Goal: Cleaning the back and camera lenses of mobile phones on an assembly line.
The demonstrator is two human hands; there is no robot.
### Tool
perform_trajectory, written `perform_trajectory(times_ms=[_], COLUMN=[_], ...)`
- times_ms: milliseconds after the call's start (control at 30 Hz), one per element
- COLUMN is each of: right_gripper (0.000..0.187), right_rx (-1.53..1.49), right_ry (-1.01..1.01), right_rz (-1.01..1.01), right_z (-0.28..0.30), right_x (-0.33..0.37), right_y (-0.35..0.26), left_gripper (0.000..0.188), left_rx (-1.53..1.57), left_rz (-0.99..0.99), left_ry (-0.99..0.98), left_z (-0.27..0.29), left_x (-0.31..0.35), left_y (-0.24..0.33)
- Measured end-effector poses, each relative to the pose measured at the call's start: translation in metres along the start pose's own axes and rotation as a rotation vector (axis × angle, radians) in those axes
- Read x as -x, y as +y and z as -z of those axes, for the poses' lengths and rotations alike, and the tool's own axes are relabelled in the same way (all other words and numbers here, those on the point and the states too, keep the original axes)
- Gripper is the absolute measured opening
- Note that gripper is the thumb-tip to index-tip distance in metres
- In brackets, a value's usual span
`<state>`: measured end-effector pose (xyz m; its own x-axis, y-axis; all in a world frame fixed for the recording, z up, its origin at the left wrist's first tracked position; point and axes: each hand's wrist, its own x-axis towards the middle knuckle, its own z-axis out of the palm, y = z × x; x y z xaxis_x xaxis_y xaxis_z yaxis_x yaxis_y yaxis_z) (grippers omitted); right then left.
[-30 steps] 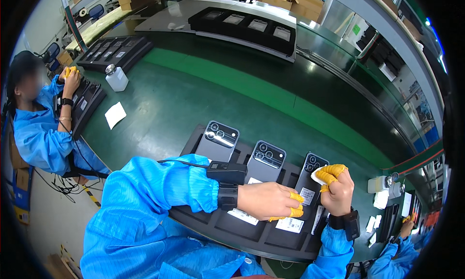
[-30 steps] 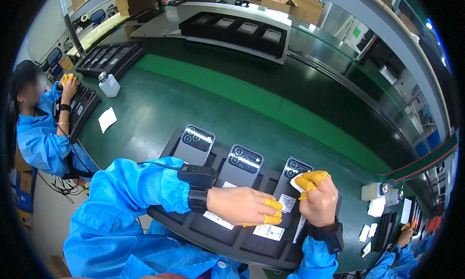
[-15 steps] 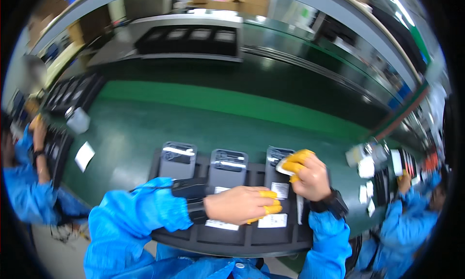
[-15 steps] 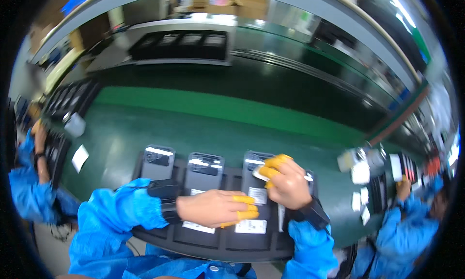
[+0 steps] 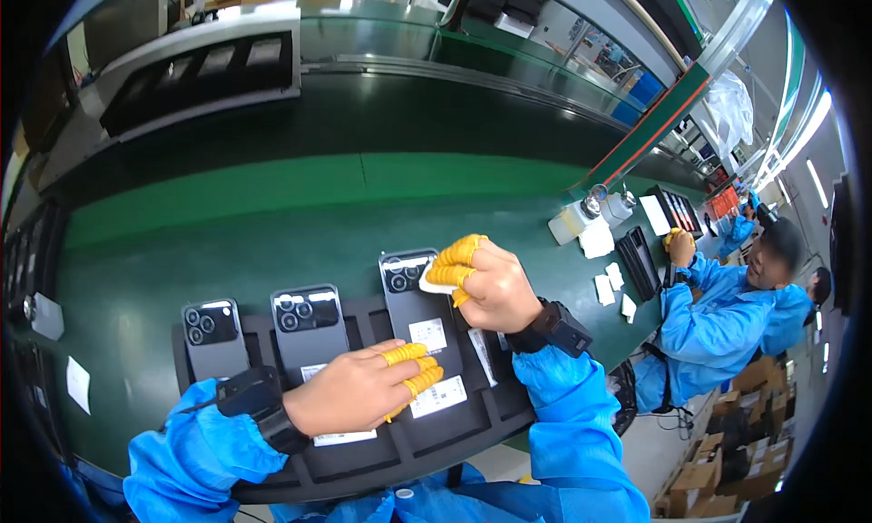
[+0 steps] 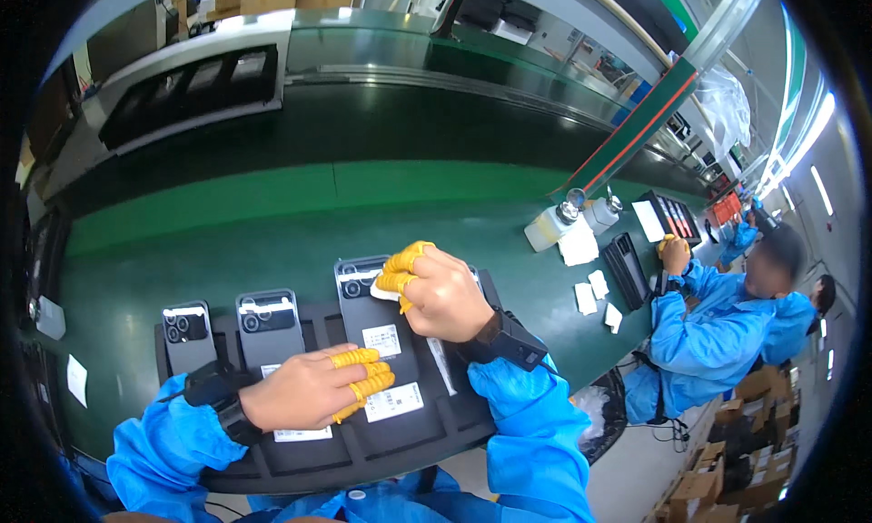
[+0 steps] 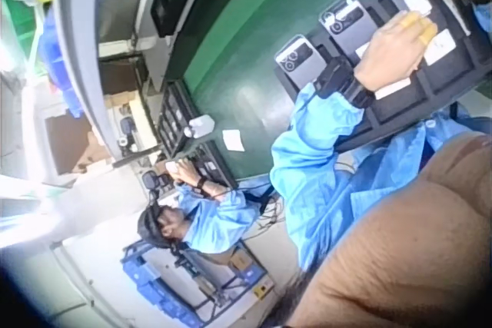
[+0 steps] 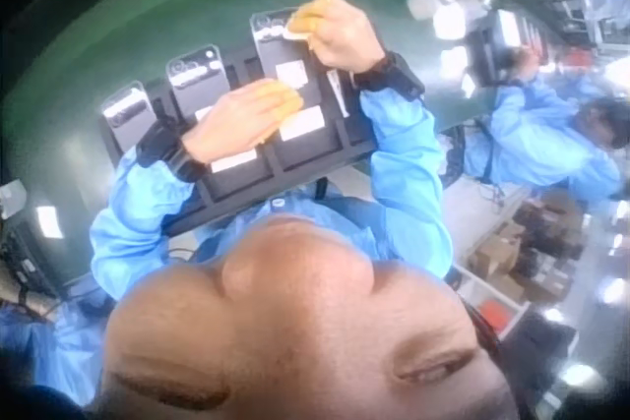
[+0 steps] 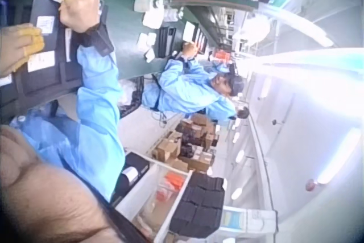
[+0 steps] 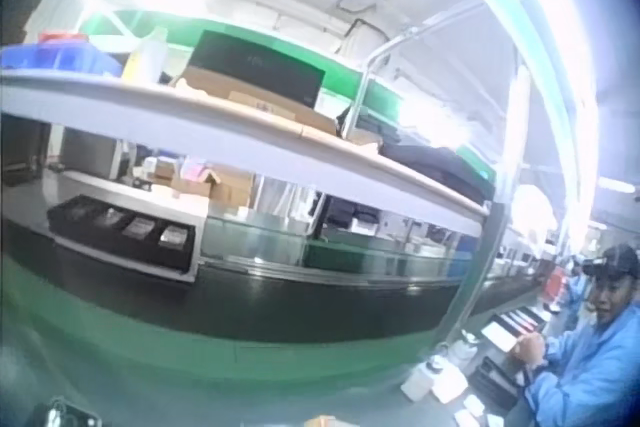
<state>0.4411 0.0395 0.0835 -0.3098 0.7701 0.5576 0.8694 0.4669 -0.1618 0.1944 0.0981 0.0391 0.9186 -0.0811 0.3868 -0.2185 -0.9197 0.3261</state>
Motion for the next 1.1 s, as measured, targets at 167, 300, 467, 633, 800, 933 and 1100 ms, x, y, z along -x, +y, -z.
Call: perform_trajectory(times_ms=[167,300,467,633,800,933,1100], right_gripper=[0.034,0.037,0.037,0.038,0.038,0.036,0.035], right_rx=[-0.057,-0.037,-0.038,-0.064,-0.097,-0.123,-0.113], right_ry=[-0.005,-0.012,-0.019,-0.004,0.017,0.028,0.013], right_rz=[0.027,0.015,0.024,0.032,0.024,0.029,0.039], right_z=[-0.006,0.001,0.006,0.001,0.005,0.002,0.000], right_x=[-0.009,-0.003,-0.004,-0.003,-0.005,-0.003,-0.001], right_y=[0.000,-0.004,-0.007,-0.006,-0.008,-0.008,-0.009], left_gripper=[0.042,0.048,0.049,0.045,0.048,0.050,0.050], left_rx=[-0.072,0.071,0.056,0.023,-0.031,-0.023,-0.212], left_rz=[0.066,-0.018,-0.034,-0.022,-0.035,-0.012,-0.061], left_ry=[0.012,0.079,0.113,0.106,0.090,0.056,0.095], left_z=[0.002,-0.016,-0.019,-0.016,-0.011,-0.011,0.012], left_x=[0.002,0.001,-0.001,-0.002,-0.003,-0.003,0.003], left_y=[0.002,-0.001,0.001,-0.001,-0.001,0.000,-0.002])
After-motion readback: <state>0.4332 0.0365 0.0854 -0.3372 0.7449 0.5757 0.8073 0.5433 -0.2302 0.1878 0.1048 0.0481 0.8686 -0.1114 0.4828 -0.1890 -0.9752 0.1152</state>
